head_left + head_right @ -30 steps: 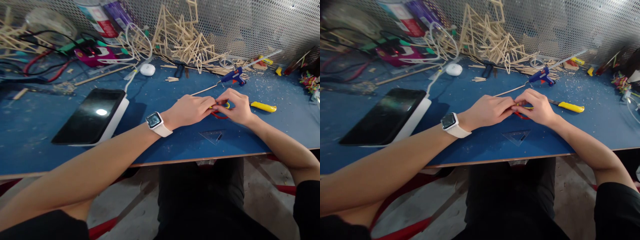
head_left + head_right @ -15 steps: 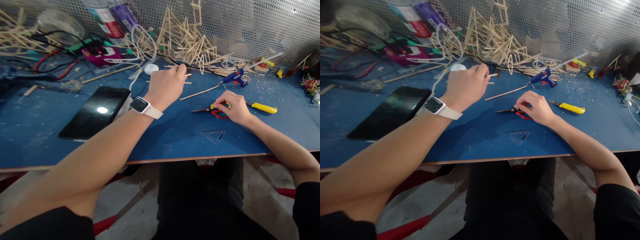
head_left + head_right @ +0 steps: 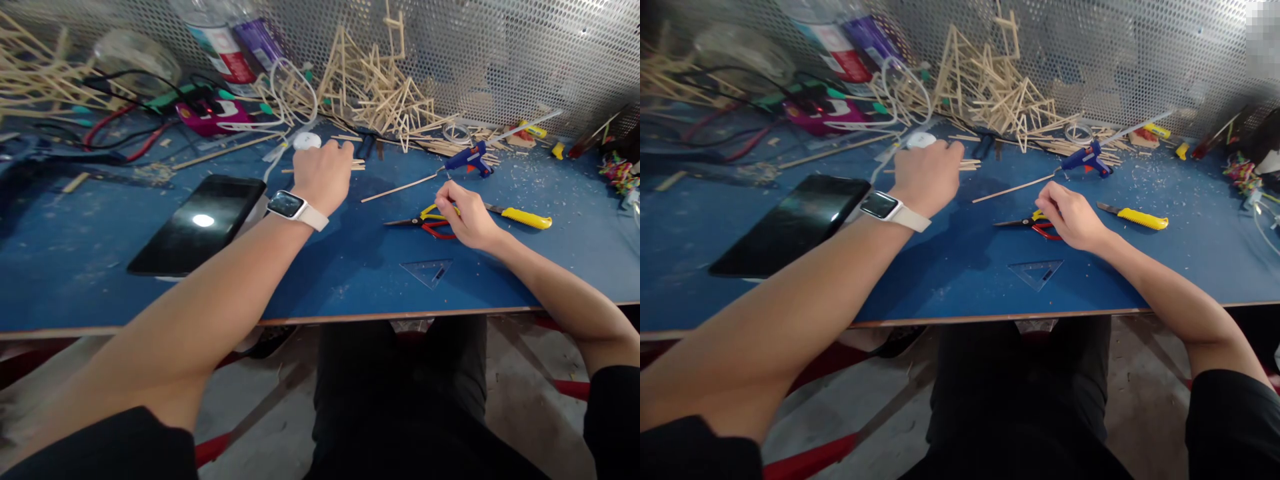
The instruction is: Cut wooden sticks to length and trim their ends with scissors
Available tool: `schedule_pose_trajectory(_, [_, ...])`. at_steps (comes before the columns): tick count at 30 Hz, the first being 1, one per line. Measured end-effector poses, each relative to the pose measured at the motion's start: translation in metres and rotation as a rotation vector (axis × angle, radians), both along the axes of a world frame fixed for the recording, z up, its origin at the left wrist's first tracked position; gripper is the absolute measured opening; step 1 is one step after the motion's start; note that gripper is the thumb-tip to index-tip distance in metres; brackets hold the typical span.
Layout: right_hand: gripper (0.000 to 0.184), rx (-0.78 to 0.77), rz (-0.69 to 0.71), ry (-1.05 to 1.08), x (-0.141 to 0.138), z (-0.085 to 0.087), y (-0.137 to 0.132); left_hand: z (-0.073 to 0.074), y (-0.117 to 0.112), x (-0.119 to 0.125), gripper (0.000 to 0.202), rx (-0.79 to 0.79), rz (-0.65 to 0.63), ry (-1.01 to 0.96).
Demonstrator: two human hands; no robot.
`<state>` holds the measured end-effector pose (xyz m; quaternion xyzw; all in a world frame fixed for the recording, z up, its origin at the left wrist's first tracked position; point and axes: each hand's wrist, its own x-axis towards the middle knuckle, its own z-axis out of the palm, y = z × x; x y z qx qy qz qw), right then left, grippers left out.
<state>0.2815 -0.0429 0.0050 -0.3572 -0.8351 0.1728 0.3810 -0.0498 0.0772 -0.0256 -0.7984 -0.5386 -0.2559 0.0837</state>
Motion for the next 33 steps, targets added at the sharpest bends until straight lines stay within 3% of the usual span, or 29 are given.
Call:
schedule_pose_trajectory(6, [0.032,-0.014,0.005,-0.01,-0.001,-0.001,-0.001,-0.012,0.009,-0.005,0.084,0.056,-0.057,-0.059])
schedule_pose_trajectory(11, [0.04,-0.029,-0.001,0.033,-0.002,-0.002,0.0,-0.012,0.007,-0.004,0.082,0.055,-0.073,-0.074])
schedule_pose_trajectory(16, [0.027,-0.1,0.007,0.086,-0.003,-0.007,0.001,-0.011,0.008,-0.005,0.092,0.066,-0.072,-0.098])
schedule_pose_trajectory(22, [0.022,-0.045,0.101,-0.005,-0.002,-0.01,0.001,-0.019,0.016,-0.01,0.087,0.074,-0.1,-0.162])
schedule_pose_trajectory(25, [0.02,-0.028,0.122,-0.025,-0.002,-0.01,0.001,-0.016,0.014,-0.01,0.08,0.058,-0.093,-0.107])
schedule_pose_trajectory(29, [0.022,-0.006,0.121,-0.039,-0.002,-0.01,0.001,-0.007,0.007,-0.006,0.094,-0.036,0.038,0.041])
schedule_pose_trajectory(33, [0.022,0.015,0.131,-0.054,-0.002,-0.01,0.001,0.002,0.001,0.0,0.095,-0.064,0.064,-0.021])
